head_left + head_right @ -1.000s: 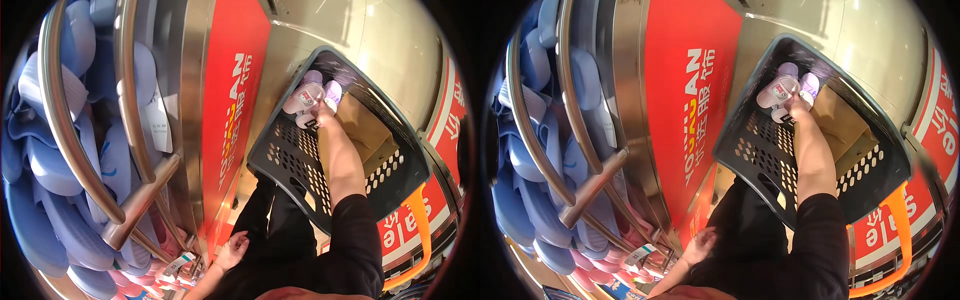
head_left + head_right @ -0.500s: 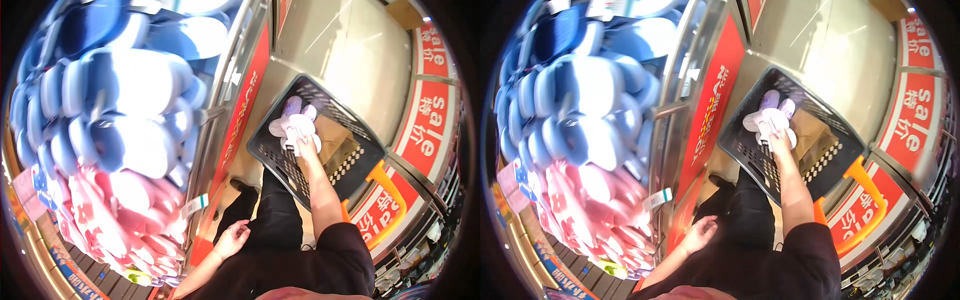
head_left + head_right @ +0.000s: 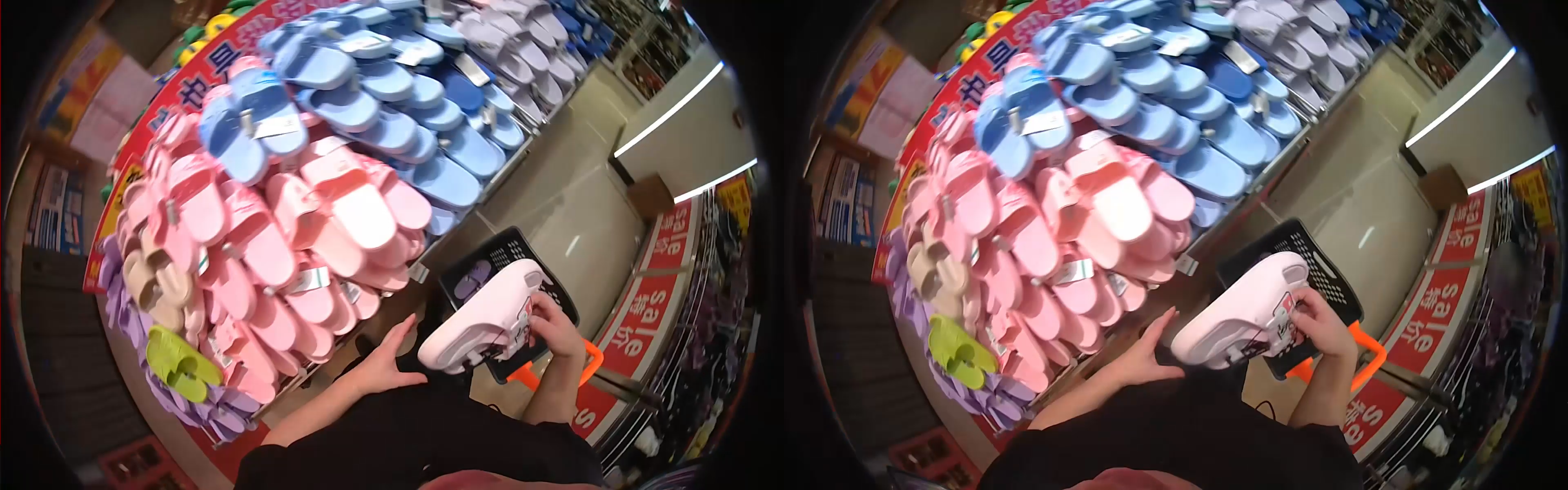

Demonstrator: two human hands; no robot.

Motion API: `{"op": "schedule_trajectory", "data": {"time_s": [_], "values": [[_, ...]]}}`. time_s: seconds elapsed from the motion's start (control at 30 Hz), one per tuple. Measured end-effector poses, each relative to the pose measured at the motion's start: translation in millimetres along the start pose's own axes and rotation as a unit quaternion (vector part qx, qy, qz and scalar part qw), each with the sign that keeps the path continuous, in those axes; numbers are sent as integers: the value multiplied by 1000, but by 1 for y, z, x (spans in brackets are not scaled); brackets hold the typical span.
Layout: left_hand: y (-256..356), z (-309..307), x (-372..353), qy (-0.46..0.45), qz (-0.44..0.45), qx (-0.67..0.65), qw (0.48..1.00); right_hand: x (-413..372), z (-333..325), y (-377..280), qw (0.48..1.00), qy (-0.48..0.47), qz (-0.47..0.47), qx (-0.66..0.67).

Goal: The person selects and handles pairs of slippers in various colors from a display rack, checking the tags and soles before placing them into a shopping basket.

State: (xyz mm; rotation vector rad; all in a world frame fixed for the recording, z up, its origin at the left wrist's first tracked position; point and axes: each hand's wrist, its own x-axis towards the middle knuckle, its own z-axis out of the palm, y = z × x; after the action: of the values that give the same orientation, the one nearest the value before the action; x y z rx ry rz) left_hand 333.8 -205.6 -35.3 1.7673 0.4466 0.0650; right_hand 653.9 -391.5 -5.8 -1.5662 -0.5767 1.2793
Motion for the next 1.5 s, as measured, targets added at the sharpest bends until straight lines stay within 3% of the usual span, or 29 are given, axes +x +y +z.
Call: {"op": "schedule_trajectory", "data": {"time_s": [0.07, 0.1, 0.13, 0.2, 0.23, 0.33, 0.37, 0.4, 0.47, 0.5, 0.53, 0.6, 0.67, 0.73, 0.87, 0.93, 1.0, 1.03, 1.07, 1.1, 1.13, 1.17, 1.2, 1.23, 1.27, 1.33, 1.37, 1.4, 1.5], "values": [[31, -17, -24, -1, 30, -138, 990, -7, 56, -51, 995, -93, 3, 40], [26, -26, -32, -12, 74, -108, 991, 1, 76, -59, 990, -137, -4, 28], [24, -29, -51, 9, 78, -109, 991, 7, 105, -74, 990, -142, -18, -14], [18, -36, -84, -15, 185, -2, 983, 15, 166, -111, 989, -136, -47, -30], [14, -38, -100, -4, 145, -58, 988, 26, 185, -112, 985, -144, -86, -44], [5, -49, -136, 188, 192, 24, 963, 30, 252, -147, 967, -184, -138, -109], [6, -54, -148, 246, 189, 13, 951, 31, 271, -154, 952, -200, -172, -157], [4, -57, -161, 275, 150, -90, 945, 31, 289, -159, 934, -212, -205, -203], [-36, -45, -163, 351, 192, -325, 857, 22, 329, -173, 918, -231, -228, -225], [-21, -50, -168, 394, 228, -398, 796, 17, 350, -178, 908, -231, -252, -241], [-6, -57, -182, 407, 229, -396, 791, 15, 367, -180, 904, -244, -252, -244], [9, -72, -215, 375, 238, -554, 704, 9, 403, -180, 881, -307, -324, -157], [-4, -75, -245, 443, 234, -576, 646, 10, 433, -171, 866, -326, -337, -171], [-7, -87, -272, 464, 303, -539, 635, 17, 461, -153, 771, -348, -483, -226], [-14, -106, -308, 525, 284, -547, 587, 24, 500, -109, 776, -360, -498, -145], [-31, -108, -326, 543, 258, -563, 567, 33, 500, -79, 784, -372, -478, -135], [-36, -112, -334, 548, 252, -590, 536, 44, 497, -40, 859, -301, -398, -118], [-39, -113, -337, 549, 252, -590, 535, 41, 498, -23, 919, -341, -191, -44], [-43, -113, -338, 540, 252, -587, 549, 36, 496, -13, 920, -340, -191, -45], [-47, -113, -338, 528, 252, -584, 562, 27, 500, -9, 924, -380, -30, 24], [-51, -111, -335, 525, 251, -587, 563, 22, 502, -6, 900, -406, 131, 95], [-54, -107, -330, 521, 253, -610, 541, 21, 503, -2, 901, -402, 131, 97], [-54, -103, -327, 517, 254, -632, 519, 21, 504, 2, 855, -461, 184, 150], [-53, -100, -325, 484, 288, -624, 542, 19, 504, 4, 799, -514, 235, 203], [-50, -100, -320, 482, 288, -624, 544, 16, 505, 4, 800, -513, 233, 205], [-46, -103, -311, 497, 274, -582, 582, 5, 510, -8, 853, -461, 143, 199], [-63, -98, -305, 542, 223, -520, 621, 6, 506, -12, 865, -444, 129, 192], [-61, -98, -301, 520, 253, -479, 660, 6, 506, -22, 864, -441, 126, 207], [-58, -88, -290, 513, 230, -444, 697, 19, 500, -12, 881, -421, 86, 197]]}}
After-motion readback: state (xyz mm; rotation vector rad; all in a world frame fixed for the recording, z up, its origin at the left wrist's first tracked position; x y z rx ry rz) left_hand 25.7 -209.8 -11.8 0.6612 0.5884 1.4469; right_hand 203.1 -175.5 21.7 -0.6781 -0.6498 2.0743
